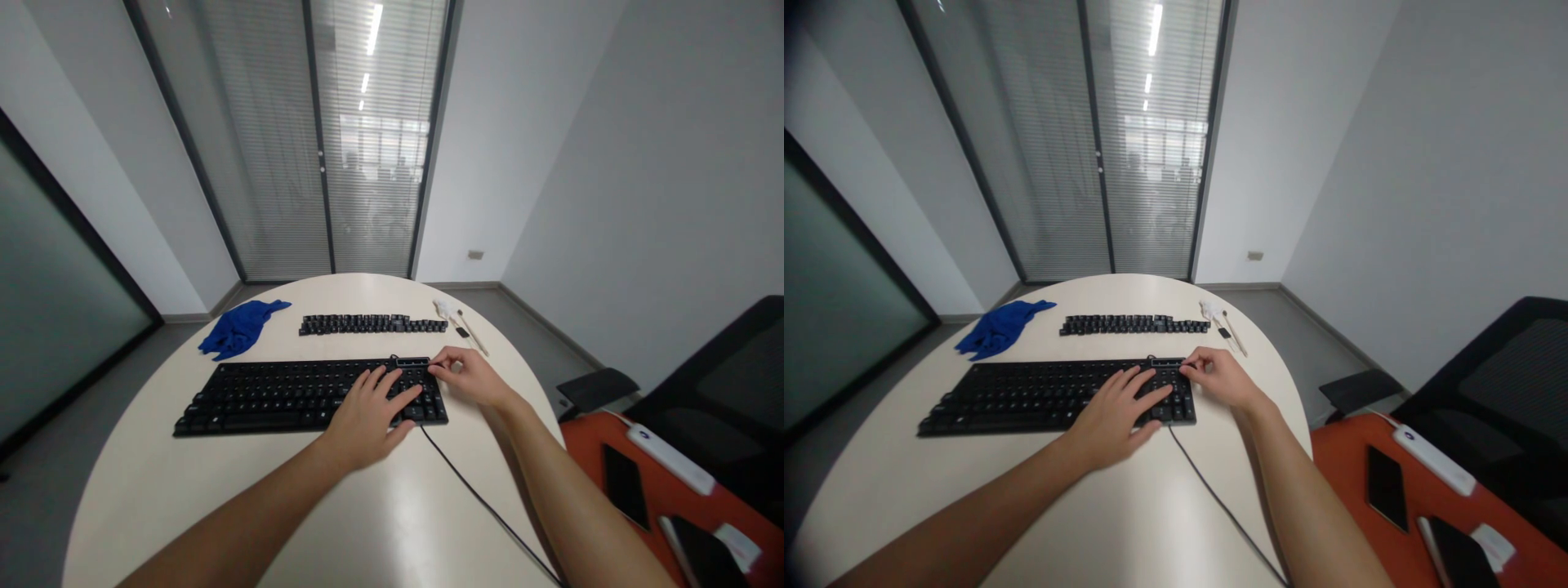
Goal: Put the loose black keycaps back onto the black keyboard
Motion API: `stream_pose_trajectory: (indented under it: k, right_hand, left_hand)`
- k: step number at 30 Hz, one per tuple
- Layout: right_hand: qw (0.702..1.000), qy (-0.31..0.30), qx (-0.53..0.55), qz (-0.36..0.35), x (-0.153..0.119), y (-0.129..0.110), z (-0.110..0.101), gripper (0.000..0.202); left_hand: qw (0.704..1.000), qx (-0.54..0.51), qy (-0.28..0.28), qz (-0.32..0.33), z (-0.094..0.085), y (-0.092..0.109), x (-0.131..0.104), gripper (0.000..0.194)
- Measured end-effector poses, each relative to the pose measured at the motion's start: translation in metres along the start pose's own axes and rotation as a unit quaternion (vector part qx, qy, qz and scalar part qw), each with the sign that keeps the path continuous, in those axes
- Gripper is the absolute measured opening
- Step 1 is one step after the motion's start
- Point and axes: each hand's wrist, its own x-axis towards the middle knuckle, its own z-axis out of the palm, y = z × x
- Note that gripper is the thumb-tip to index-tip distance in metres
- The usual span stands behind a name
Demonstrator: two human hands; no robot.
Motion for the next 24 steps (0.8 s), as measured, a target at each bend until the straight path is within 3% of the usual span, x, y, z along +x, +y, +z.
stream_pose_trajectory:
  k: [14,24]
  right_hand:
    - [0.995,-0.081,0.056,0.021,-0.0052,-0.0042,-0.0031,0.035]
    - [0.988,-0.095,0.116,0.03,-0.008,0.0037,-0.0095,0.031]
  left_hand:
    - [1.0,0.0,0.004,0.002,-0.0002,0.0006,-0.0015,0.055]
    - [1.0,0.002,0.003,0.0,0.0006,-0.0001,-0.0016,0.055]
